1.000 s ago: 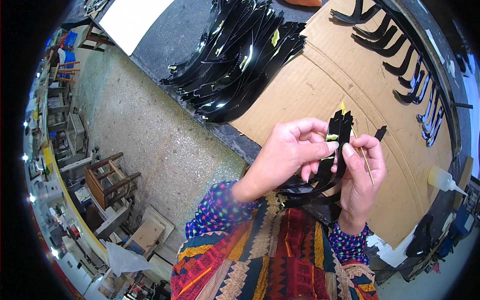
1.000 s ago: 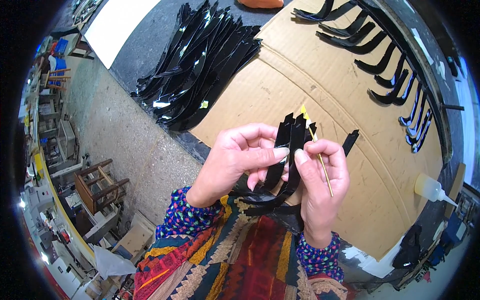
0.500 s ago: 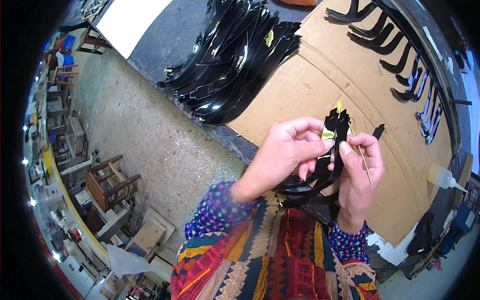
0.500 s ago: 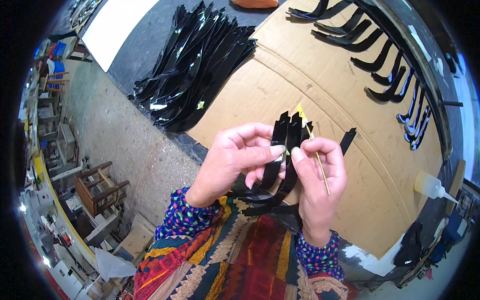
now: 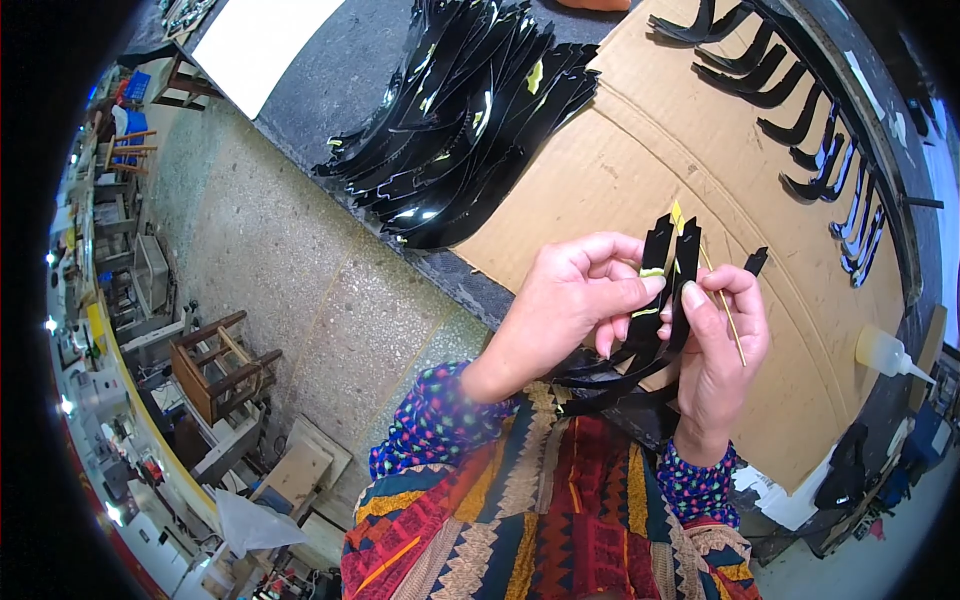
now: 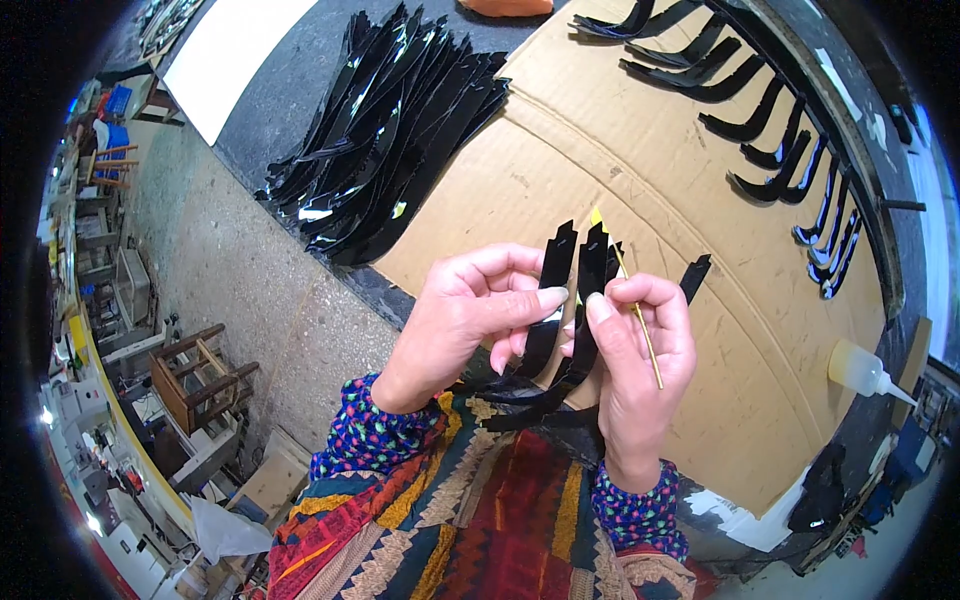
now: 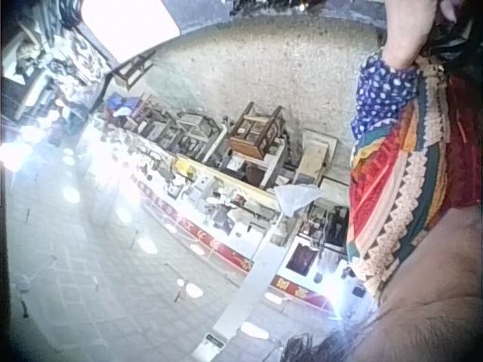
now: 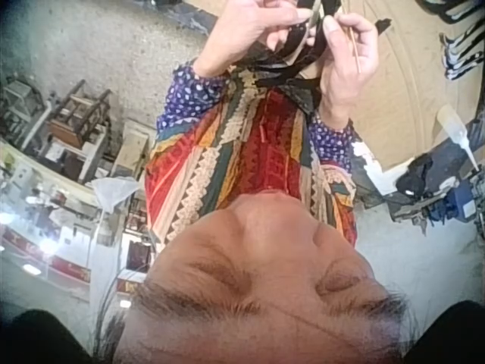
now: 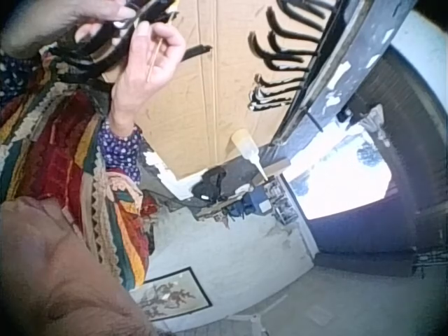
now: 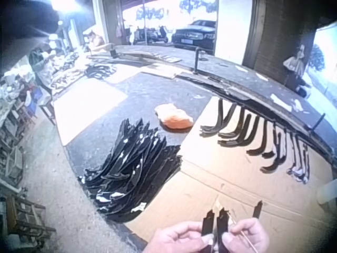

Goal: Applying adhesive to the edges of shoe strap components using a small brush tool.

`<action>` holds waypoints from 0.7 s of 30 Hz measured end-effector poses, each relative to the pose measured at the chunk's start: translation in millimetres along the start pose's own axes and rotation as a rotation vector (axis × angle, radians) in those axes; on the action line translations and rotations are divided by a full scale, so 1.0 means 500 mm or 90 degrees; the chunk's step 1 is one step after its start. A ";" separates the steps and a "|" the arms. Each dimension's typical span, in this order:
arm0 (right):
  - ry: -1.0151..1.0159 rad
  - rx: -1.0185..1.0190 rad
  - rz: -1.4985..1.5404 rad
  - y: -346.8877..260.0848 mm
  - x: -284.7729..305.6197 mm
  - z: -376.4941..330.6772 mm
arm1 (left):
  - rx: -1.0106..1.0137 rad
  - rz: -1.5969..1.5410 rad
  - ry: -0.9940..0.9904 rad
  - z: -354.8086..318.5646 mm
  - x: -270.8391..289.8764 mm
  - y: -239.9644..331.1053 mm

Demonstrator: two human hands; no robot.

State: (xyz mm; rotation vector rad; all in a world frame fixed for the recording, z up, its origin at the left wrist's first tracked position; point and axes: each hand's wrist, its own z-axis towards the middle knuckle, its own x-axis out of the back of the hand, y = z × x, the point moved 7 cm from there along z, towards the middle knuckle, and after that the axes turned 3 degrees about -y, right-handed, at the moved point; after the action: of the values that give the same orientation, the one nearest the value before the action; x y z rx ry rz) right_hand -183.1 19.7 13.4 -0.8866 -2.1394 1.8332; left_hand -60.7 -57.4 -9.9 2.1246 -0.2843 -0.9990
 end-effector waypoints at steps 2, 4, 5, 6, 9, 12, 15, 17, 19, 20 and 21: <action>-0.001 0.000 -0.001 -0.001 -0.002 0.000 | 0.001 0.001 -0.001 0.000 0.000 0.000; 0.001 -0.004 0.014 -0.002 -0.007 0.000 | -0.003 0.005 0.002 0.000 0.002 -0.001; 0.001 -0.004 0.014 -0.002 -0.008 0.000 | -0.003 0.005 0.002 0.001 0.003 0.000; 0.002 -0.004 0.011 -0.001 -0.008 0.001 | 0.001 0.000 -0.002 0.002 0.004 0.000; 0.006 -0.010 0.000 -0.008 -0.007 -0.004 | -0.006 0.010 0.011 -0.004 0.002 0.001; 0.040 -0.005 -0.023 -0.035 0.009 -0.004 | -0.042 0.106 0.063 -0.005 0.018 0.005; 0.112 0.044 -0.181 -0.074 0.057 0.003 | -0.250 0.554 0.225 -0.017 0.038 0.063; 0.164 0.042 -0.314 -0.084 0.107 0.009 | -0.394 0.671 0.346 -0.029 0.043 0.112; 0.211 0.095 -0.536 -0.098 0.139 0.015 | -0.445 0.804 0.448 -0.031 0.060 0.143; 0.257 0.145 -0.763 -0.111 0.143 0.013 | -0.475 0.848 0.483 -0.032 0.066 0.157; 0.259 0.147 -0.759 -0.107 0.153 0.015 | -0.504 0.891 0.519 -0.032 0.071 0.169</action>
State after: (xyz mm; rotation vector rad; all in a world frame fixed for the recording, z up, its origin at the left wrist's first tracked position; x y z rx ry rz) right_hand -265.5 52.2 44.5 0.1264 -1.5372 1.0816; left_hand -15.9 -123.8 37.3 0.9792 -0.6577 0.5241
